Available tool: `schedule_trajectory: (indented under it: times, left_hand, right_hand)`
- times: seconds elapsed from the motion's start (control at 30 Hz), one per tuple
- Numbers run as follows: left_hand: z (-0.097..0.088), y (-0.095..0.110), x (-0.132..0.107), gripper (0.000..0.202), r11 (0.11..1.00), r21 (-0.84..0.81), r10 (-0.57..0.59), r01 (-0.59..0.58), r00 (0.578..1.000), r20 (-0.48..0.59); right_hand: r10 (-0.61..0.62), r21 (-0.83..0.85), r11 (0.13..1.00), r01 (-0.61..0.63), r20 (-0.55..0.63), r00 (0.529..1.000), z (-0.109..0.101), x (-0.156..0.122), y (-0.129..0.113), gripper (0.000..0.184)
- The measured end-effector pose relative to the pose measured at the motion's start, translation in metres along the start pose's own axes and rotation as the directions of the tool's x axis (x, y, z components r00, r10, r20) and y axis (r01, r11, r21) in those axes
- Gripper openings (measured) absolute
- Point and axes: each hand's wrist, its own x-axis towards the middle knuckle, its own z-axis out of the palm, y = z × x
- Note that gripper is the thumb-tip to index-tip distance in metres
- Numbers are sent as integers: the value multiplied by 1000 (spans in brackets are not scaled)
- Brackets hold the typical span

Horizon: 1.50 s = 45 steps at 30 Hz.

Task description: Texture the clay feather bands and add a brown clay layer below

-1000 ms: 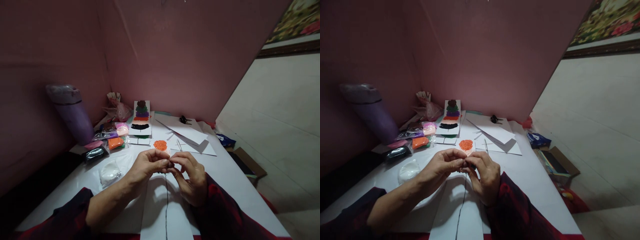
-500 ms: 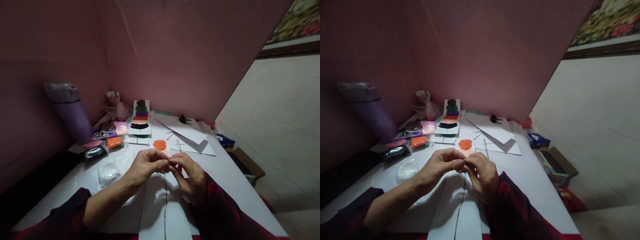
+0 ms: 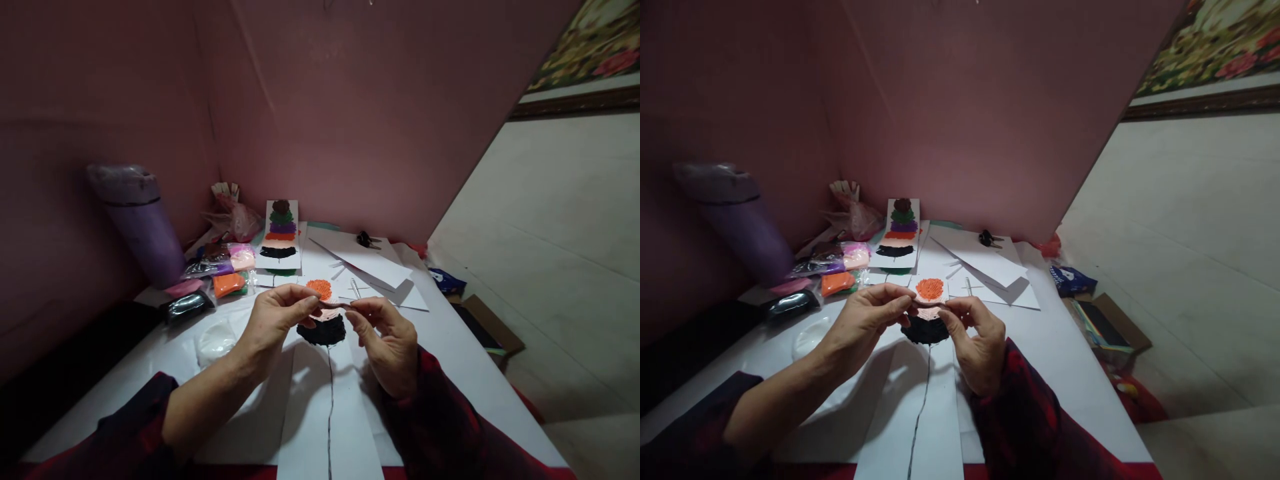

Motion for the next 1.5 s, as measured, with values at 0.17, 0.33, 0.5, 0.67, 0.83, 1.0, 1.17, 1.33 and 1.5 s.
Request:
schedule_trajectory:
  times: [0.17, 0.33, 0.5, 0.67, 0.83, 1.0, 1.17, 1.33, 1.5]
  left_hand:
    - [1, -8, -3, 26, 997, -10, -70, 71, 995, 77]
    - [3, -13, -4, 38, 991, -32, -125, 131, 983, 138]
    - [8, -7, -7, 28, 994, 97, -70, 53, 982, 174]
    - [11, -6, -8, 25, 983, 182, -33, 4, 988, 153]
    - [6, -4, -5, 30, 997, 69, 37, -34, 999, -37]
    - [2, -9, -2, 34, 999, -4, -35, 35, 998, 59]
    - [6, -12, -5, 39, 998, 24, -61, 58, 991, 120]
    - [9, -10, -7, 34, 993, 102, -77, 64, 988, 134]
    - [7, -12, -7, 34, 990, 115, -96, 81, 986, 134]
  right_hand:
    - [12, 111, 994, -22, 93, 996, 3, -3, -2, 8]
    - [-29, 179, 984, -7, 200, 979, 2, -6, -9, 11]
    - [-9, 153, 988, -26, 220, 975, 2, -6, -11, 10]
    - [-3, 71, 997, -12, 206, 979, 2, -6, -8, 3]
    - [145, 143, 979, -148, 32, 989, 2, 1, -7, 9]
    - [222, 296, 924, -243, 103, 970, 4, 4, -8, 14]
    - [151, 338, 912, -231, 247, 957, 5, -3, -7, 16]
    - [113, 189, 969, -158, 230, 967, 4, -4, -3, 8]
    - [74, 141, 983, -115, 265, 961, 3, -4, -2, 8]
